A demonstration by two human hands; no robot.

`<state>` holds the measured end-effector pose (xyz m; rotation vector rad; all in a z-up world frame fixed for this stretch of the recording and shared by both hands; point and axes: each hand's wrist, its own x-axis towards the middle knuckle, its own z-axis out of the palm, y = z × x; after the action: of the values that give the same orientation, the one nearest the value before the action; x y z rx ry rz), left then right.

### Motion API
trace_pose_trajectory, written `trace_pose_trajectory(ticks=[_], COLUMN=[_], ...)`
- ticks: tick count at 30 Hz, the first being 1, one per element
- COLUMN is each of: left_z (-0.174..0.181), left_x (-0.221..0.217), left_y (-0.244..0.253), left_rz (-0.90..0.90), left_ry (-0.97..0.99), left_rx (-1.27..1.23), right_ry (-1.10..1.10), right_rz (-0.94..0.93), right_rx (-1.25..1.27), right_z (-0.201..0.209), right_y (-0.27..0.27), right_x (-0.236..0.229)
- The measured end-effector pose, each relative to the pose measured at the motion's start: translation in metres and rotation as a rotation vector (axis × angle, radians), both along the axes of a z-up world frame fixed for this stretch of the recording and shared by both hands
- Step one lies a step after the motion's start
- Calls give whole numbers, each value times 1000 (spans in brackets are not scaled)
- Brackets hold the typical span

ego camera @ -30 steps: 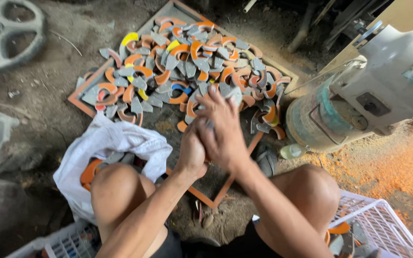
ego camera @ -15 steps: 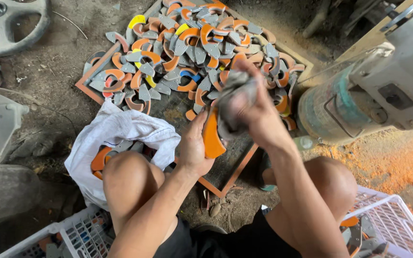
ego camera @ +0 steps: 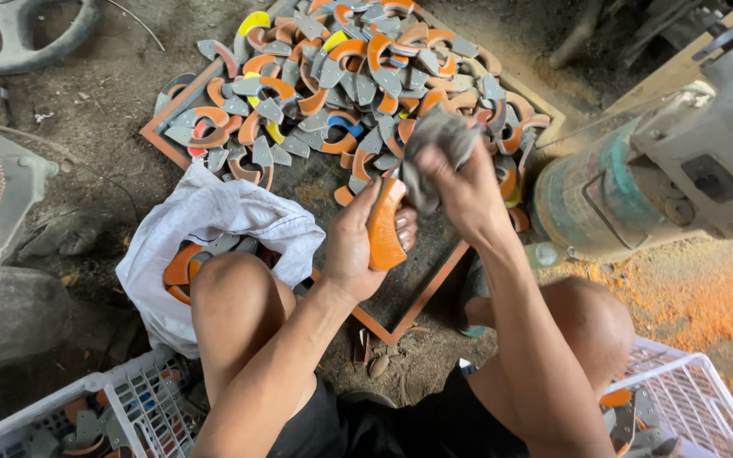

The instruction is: The person sits on the ground and wipes curved metal parts with a cloth, picking them from a pile and placing them into a white sack. The person handles the parts one at a time, wiping both sides before moving to the next.

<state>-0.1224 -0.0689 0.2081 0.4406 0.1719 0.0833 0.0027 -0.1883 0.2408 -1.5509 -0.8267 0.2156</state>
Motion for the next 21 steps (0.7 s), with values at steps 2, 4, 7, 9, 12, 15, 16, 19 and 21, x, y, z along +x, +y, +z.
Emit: trace_pose_trajectory(ticks=[2,4,7,9,12,15,16,19,21], left_z=[1,1,3,3,8,8,8,9,8], left_x=[-2,-2,5,2,1,-6,-4,1,5], left_y=[3,-3,-10,-16,-1,6,7,8,11], left_rz=[74,41,0,-24,-22,-5,9,101,196], left_ry=[60,86,105,82,-44,-104,-106,-104,-92], left_rx=[86,70,-13,-104,-157,-104,-91,-24,-16], right_ry=[32,328,181,301,692,814,781,883,774], right_rz=[80,-19,-321,-283,-272,-88,11,-10,114], right_rx=[-23,-77,-29,19,324,503,526,464,343], right_z=[1,-6,-15,-18,-1,12,15,8,-5], right_y=[-2,2,14,11,4,-23,-29,-26,-18], right_x=[-1,-4,3,10,31,34,32,10,-15])
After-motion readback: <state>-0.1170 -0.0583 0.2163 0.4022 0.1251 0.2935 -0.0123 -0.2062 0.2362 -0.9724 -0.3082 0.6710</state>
